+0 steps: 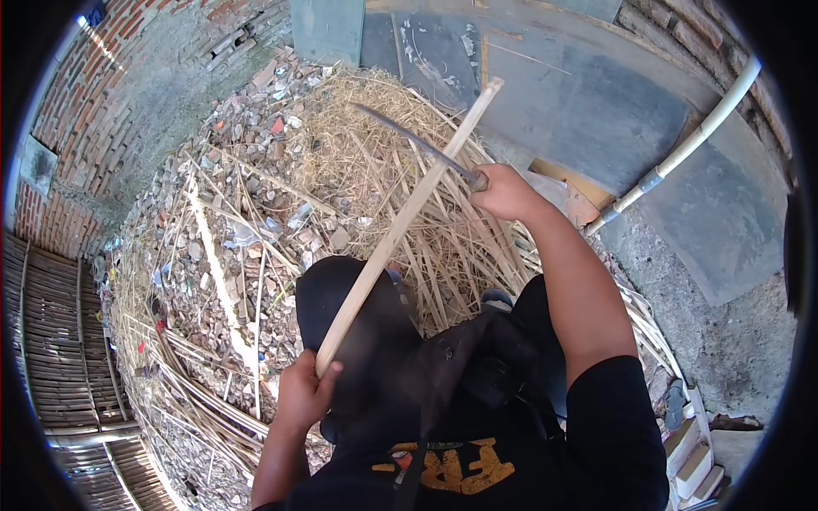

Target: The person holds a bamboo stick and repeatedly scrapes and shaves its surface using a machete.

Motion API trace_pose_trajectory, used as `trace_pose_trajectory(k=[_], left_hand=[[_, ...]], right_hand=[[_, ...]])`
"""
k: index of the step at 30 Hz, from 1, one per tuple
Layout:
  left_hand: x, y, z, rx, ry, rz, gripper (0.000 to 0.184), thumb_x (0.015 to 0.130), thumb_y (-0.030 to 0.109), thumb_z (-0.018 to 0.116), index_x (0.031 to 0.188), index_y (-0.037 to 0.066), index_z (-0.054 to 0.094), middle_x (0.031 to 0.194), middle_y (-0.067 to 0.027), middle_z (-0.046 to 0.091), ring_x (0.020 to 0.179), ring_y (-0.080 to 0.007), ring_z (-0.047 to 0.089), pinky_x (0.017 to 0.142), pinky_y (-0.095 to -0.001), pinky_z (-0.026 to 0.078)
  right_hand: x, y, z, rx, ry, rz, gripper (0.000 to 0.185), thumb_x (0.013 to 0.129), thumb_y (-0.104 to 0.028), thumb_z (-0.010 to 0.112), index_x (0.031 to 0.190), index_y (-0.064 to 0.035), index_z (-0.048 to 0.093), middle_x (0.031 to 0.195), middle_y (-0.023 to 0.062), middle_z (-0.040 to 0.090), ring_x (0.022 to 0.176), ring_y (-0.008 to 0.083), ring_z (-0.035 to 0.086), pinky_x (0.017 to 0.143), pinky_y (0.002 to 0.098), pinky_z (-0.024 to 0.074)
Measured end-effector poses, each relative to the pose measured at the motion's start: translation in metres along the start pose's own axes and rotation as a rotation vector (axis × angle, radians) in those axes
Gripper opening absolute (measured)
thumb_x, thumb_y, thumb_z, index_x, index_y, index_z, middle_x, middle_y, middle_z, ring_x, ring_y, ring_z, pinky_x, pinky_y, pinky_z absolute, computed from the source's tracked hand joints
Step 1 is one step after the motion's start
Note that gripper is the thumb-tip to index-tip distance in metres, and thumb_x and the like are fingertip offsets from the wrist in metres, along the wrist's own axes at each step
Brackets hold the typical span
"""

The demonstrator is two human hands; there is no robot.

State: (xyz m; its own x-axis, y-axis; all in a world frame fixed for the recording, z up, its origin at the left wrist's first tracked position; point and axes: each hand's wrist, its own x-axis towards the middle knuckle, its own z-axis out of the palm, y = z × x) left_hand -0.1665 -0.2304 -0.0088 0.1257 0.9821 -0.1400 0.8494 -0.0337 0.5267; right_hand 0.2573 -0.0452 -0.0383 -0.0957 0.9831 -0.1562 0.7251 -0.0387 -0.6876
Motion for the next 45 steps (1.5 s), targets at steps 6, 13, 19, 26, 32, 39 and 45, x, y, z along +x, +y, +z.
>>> trace_pose_trajectory(k=[6, 13, 19, 26, 32, 39, 45], left_hand=[[0.002, 0.007, -0.004, 0.095, -0.014, 0.004, 0.041, 0.094, 0.034, 0.076, 0.080, 0.003, 0.054, 0.058, -0.0175, 0.059, 0.054, -0.0384, 0.064, 0.052, -0.0446, 0.048], [0.003, 0.005, -0.002, -0.029, -0.013, 0.022, 0.041, 0.094, 0.035, 0.077, 0.081, 0.002, 0.056, 0.058, -0.0158, 0.060, 0.053, -0.0351, 0.064, 0.052, -0.0428, 0.048], [0.002, -0.008, -0.002, -0.051, -0.041, 0.017, 0.041, 0.095, 0.034, 0.077, 0.082, 0.002, 0.056, 0.058, -0.0120, 0.057, 0.052, -0.0219, 0.057, 0.052, -0.0377, 0.045], [0.016, -0.015, -0.015, -0.323, -0.266, -0.039, 0.040, 0.101, 0.035, 0.070, 0.082, 0.004, 0.055, 0.064, 0.0014, 0.049, 0.062, -0.0084, 0.042, 0.054, -0.0316, 0.038], [0.016, -0.027, -0.018, -0.380, -0.361, -0.105, 0.043, 0.103, 0.042, 0.066, 0.093, 0.001, 0.061, 0.075, -0.0008, 0.057, 0.074, -0.0098, 0.049, 0.065, -0.0316, 0.044], [0.018, -0.010, -0.019, -0.287, -0.289, -0.085, 0.042, 0.103, 0.039, 0.067, 0.088, 0.001, 0.058, 0.072, -0.0025, 0.056, 0.070, -0.0110, 0.049, 0.062, -0.0321, 0.043], [0.018, 0.000, -0.016, -0.237, -0.222, -0.038, 0.041, 0.102, 0.033, 0.069, 0.080, 0.003, 0.053, 0.060, -0.0048, 0.051, 0.058, -0.0116, 0.046, 0.053, -0.0352, 0.040]], right_hand=[[-0.024, -0.029, 0.008, -0.076, -0.064, -0.194, 0.022, 0.076, -0.016, 0.071, 0.094, -0.0037, 0.070, 0.078, 0.0185, 0.068, 0.075, 0.0346, 0.068, 0.073, 0.0454, 0.0527], [0.000, -0.001, 0.006, 0.069, 0.007, -0.059, 0.024, 0.076, -0.016, 0.071, 0.096, -0.0020, 0.070, 0.074, 0.0173, 0.068, 0.075, 0.0310, 0.069, 0.070, 0.0418, 0.0529], [-0.027, -0.038, 0.015, -0.111, -0.088, -0.162, 0.023, 0.076, -0.017, 0.073, 0.093, -0.0027, 0.069, 0.076, 0.0180, 0.068, 0.071, 0.0343, 0.068, 0.067, 0.0445, 0.0522], [-0.023, -0.043, 0.007, -0.062, -0.112, -0.162, 0.020, 0.075, -0.016, 0.069, 0.092, -0.0052, 0.072, 0.086, 0.0202, 0.071, 0.085, 0.0392, 0.070, 0.076, 0.0484, 0.0539], [-0.039, -0.059, 0.005, -0.121, -0.103, -0.212, 0.020, 0.074, -0.014, 0.070, 0.091, -0.0039, 0.071, 0.077, 0.0195, 0.068, 0.076, 0.0375, 0.068, 0.071, 0.0467, 0.0521], [-0.018, -0.041, 0.017, -0.118, -0.115, -0.182, 0.016, 0.075, -0.013, 0.067, 0.088, -0.0045, 0.069, 0.072, 0.0176, 0.066, 0.072, 0.0362, 0.067, 0.068, 0.0463, 0.0513], [-0.044, -0.073, 0.023, -0.373, -0.066, -0.327, 0.021, 0.076, -0.013, 0.067, 0.095, -0.0046, 0.071, 0.075, 0.0185, 0.067, 0.075, 0.0371, 0.068, 0.069, 0.0474, 0.0515]])
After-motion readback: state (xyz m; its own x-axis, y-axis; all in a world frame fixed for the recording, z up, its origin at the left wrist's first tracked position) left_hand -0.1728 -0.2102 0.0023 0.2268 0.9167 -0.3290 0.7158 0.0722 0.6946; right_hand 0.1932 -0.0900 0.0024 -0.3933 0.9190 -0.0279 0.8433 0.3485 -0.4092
